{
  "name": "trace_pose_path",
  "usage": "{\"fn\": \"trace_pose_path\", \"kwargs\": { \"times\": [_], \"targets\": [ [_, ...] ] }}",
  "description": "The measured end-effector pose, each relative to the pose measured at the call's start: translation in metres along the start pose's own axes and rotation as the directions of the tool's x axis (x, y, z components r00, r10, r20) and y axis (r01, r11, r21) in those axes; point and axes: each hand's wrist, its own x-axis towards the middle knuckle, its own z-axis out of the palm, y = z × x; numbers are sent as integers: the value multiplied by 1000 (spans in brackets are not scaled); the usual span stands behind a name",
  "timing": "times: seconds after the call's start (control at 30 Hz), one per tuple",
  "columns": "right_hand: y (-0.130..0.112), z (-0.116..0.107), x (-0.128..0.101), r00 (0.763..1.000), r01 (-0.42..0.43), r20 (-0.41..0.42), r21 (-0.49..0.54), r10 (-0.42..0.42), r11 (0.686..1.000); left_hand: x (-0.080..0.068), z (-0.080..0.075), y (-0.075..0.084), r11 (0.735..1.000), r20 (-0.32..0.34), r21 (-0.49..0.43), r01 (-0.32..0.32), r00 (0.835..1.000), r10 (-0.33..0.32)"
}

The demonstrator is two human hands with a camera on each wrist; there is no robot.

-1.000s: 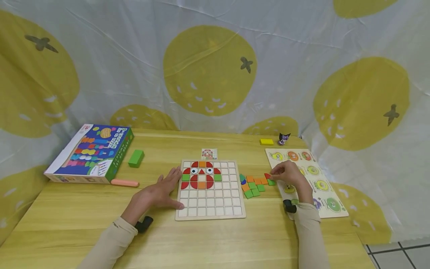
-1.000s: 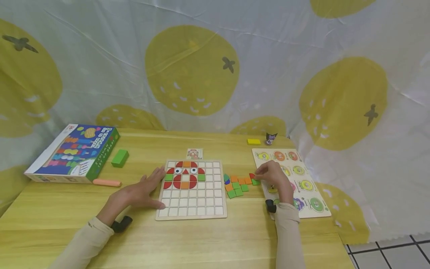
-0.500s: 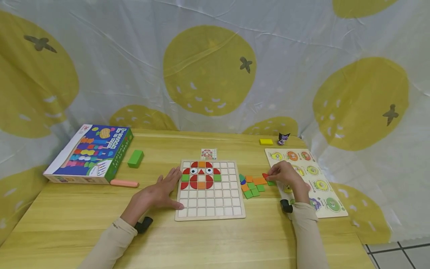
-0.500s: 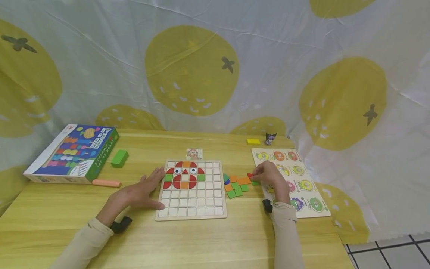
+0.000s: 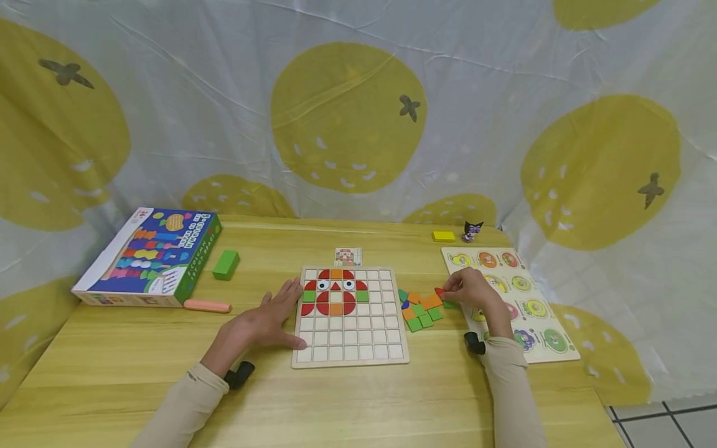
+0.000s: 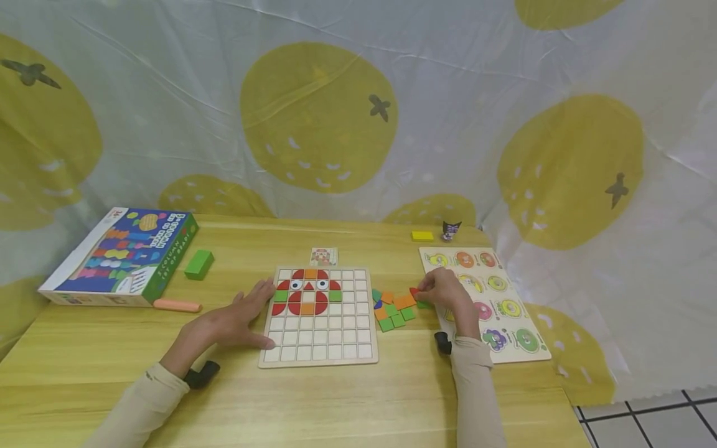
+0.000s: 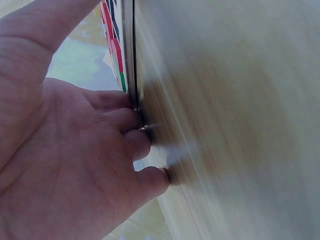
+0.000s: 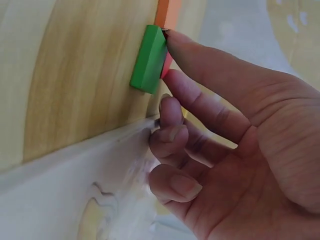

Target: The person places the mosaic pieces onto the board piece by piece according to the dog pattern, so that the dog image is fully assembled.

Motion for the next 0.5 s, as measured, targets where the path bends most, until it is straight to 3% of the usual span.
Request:
{"fn": "trace_pose_path", "kwargs": {
  "times": [0.33, 0.5],
  "targets": [
    [-7, 2, 2, 1000, -4, -13, -25, 4, 1000, -2, 0, 0, 1000, -4, -9, -5, 1000, 5],
    [-5, -1, 2, 990, 81, -116, 19, -78, 997, -1, 1, 0, 1000, -6, -15, -7, 1000, 7]
  ]
}}
